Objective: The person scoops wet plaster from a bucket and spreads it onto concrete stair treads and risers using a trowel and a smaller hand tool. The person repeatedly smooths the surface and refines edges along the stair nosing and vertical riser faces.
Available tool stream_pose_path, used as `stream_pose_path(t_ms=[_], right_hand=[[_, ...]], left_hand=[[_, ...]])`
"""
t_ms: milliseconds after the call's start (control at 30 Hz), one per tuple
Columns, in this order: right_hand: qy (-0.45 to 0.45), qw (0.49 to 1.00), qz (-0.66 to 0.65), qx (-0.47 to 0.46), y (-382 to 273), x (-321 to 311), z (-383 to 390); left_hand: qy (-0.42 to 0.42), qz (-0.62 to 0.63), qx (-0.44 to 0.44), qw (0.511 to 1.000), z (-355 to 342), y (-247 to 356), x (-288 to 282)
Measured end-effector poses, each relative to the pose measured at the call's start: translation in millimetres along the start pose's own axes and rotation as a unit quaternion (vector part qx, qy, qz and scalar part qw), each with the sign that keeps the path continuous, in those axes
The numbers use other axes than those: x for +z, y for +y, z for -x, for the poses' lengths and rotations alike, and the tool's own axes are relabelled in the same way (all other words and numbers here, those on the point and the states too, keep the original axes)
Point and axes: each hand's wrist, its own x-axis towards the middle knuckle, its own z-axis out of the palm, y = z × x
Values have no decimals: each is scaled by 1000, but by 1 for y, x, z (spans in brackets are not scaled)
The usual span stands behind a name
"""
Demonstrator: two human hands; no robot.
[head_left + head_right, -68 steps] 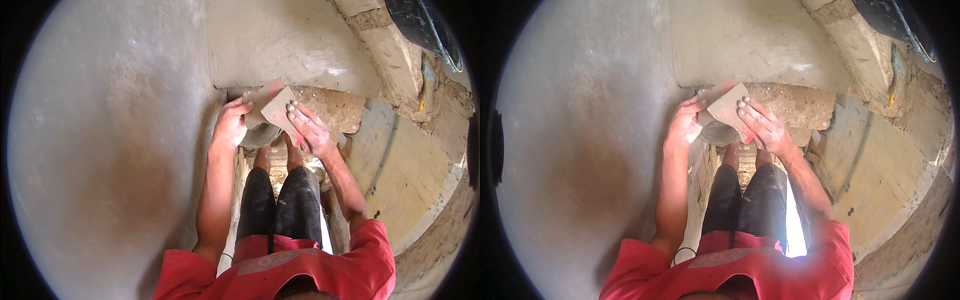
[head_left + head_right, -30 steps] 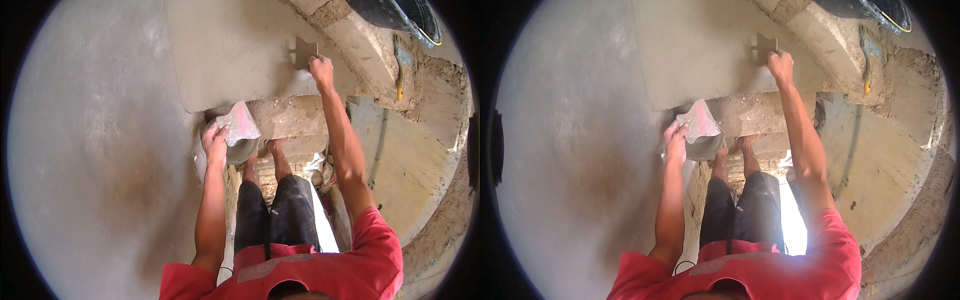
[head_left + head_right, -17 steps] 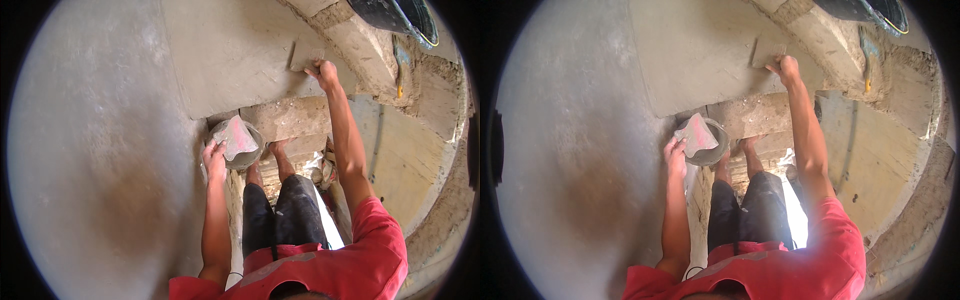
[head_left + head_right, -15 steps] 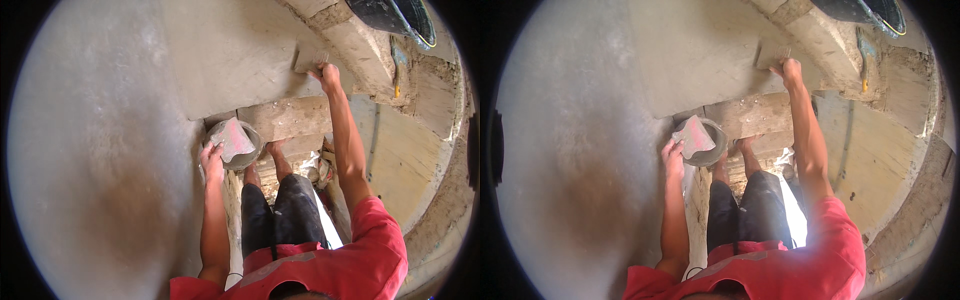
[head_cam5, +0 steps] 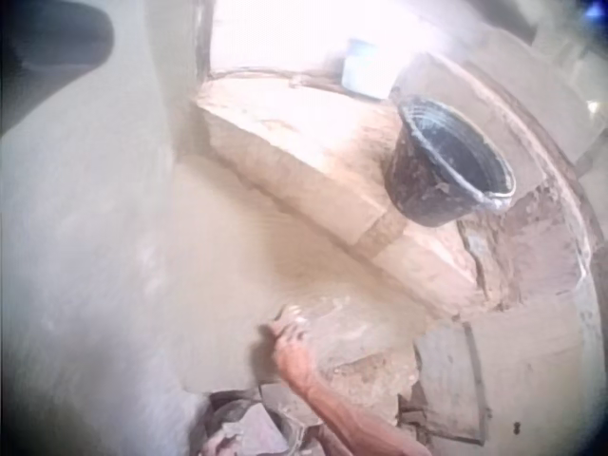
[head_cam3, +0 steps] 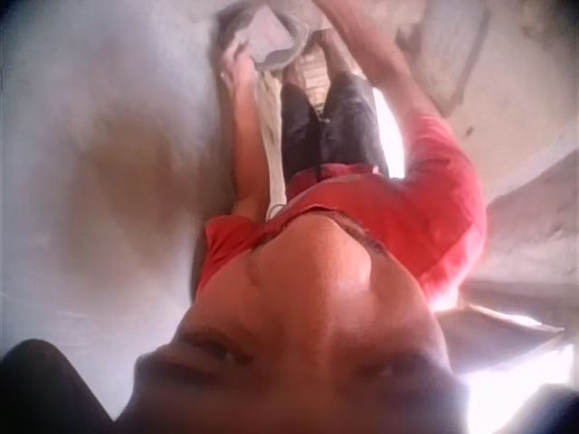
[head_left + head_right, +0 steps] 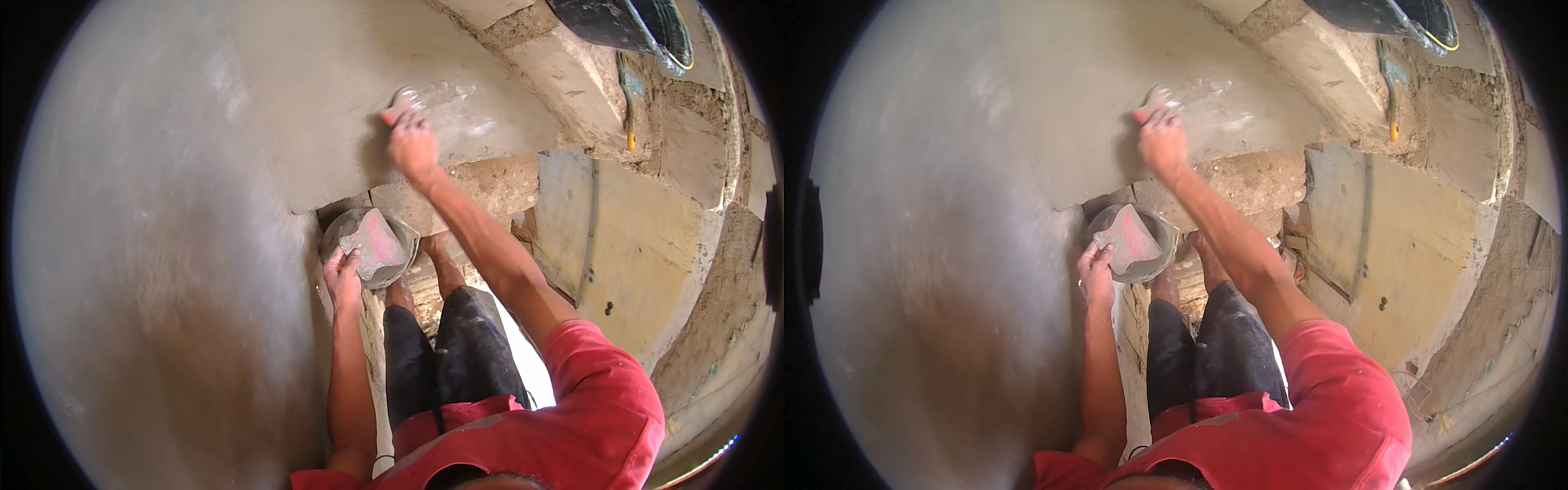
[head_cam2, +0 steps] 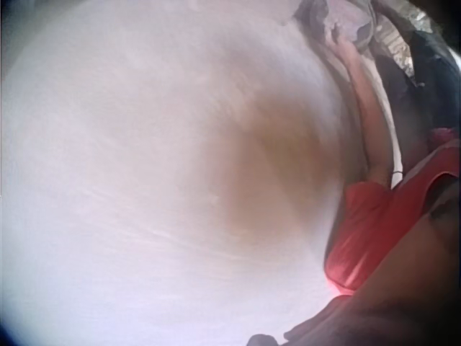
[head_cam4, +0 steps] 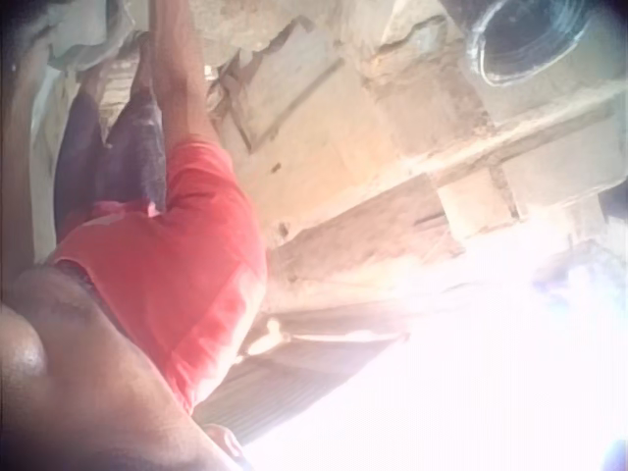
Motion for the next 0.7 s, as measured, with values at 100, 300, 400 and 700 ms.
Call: stream_pose_path(t_ms=[100,300,400,700], right_hand=[[-60,980,-192,6,-12,-32,6],[214,963,-123,110,83,-46,-42],[75,985,-96,119,72,-18,-36],[-156,927,-341,23,-19,-52,141]], left_hand=[[1,-8,13,1000,-4,9,8],[-1,28,25,999,-19,19,7],[34,-18,20,999,-24,8,3],[170,-166,-33,971,12,-98,-56]])
